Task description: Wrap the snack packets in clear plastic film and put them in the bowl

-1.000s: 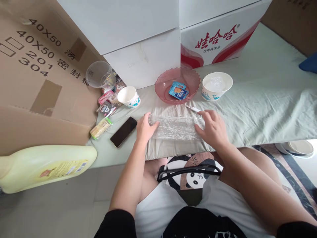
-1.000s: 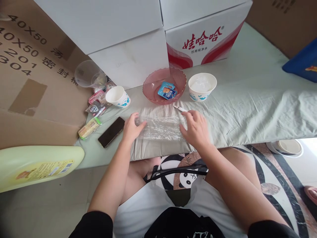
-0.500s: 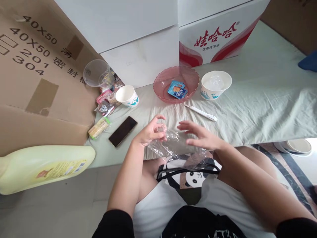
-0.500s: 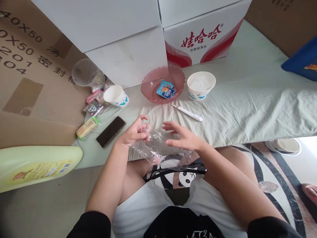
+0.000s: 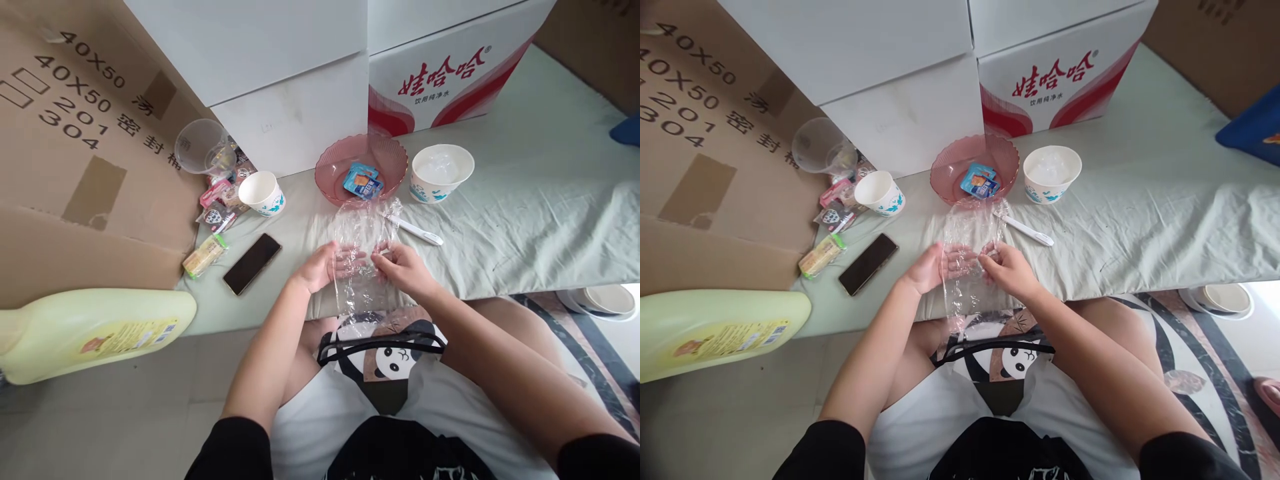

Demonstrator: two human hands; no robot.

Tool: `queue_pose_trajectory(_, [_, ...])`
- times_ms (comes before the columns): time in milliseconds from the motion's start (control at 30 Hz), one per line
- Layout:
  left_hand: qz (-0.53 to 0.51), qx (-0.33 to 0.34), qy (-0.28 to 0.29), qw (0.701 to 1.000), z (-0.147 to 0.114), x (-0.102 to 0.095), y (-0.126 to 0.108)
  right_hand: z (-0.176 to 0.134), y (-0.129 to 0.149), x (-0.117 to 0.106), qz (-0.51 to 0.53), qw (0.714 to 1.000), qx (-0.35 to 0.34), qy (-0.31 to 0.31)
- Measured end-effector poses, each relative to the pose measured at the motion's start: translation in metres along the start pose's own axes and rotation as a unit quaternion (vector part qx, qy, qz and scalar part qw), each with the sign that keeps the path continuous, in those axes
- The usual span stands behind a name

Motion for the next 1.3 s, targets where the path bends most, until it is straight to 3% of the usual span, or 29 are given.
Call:
queue_pose_trajectory(100, [0.107, 0.036, -0.029, 0.993, -0.001, 0.007, 0.001, 0.002, -0.001, -0.003, 0.004, 1.000, -0.020, -0.023])
queue_pose_trajectory(200, [0.151, 0.091, -0.060, 0.983, -0.003, 0.005, -0.007, 0.004, -0.001, -0.008, 0.032, 0.997, -0.053, -0.052])
queue_pose_trajectory(467, [0.046, 0.190, -0.017, 0.981, -0.013, 0.003, -0.017, 0.008, 0.004, -0.019, 0.130, 0.974, -0.149, -0.110])
queue_pose_trajectory(633, [0.061, 0.289, -0.041, 0.955, -0.014, -0.005, -0.026, 0.011, -0.001, -0.022, 0.159, 0.969, -0.122, -0.146])
queue_pose_trajectory(800, [0.235, 0.376, -0.085, 0.892, -0.013, -0.016, -0.029, 0.014, -0.002, -0.025, 0.219, 0.960, -0.046, -0.169])
queue_pose_trajectory(933, [0.347, 0.450, -0.077, 0.820, -0.023, -0.007, -0.030, 0.016, 0.001, -0.024, 0.220, 0.965, 0.008, -0.144])
queue_pose_trajectory(1033, [0.380, 0.474, -0.076, 0.791, -0.031, -0.001, -0.029, 0.018, 0.001, -0.024, 0.170, 0.978, 0.014, -0.120])
queue_pose_trajectory(1133, [0.391, 0.479, -0.100, 0.780, -0.035, -0.001, -0.029, 0.017, -0.001, -0.021, 0.153, 0.986, 0.016, -0.068])
queue_pose_trajectory(1300, [0.351, 0.488, -0.124, 0.789, -0.028, -0.012, -0.028, 0.017, -0.002, -0.015, 0.052, 0.998, -0.019, -0.016])
Point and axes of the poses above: each hand's wrist, its own z-axis towards the middle knuckle, its own x-axis out of the palm, y = z × x, the point moved 5 cm from there along z, towards the middle knuckle, and after that the axes turned 13 degrees about -y, right-handed, at the moved point
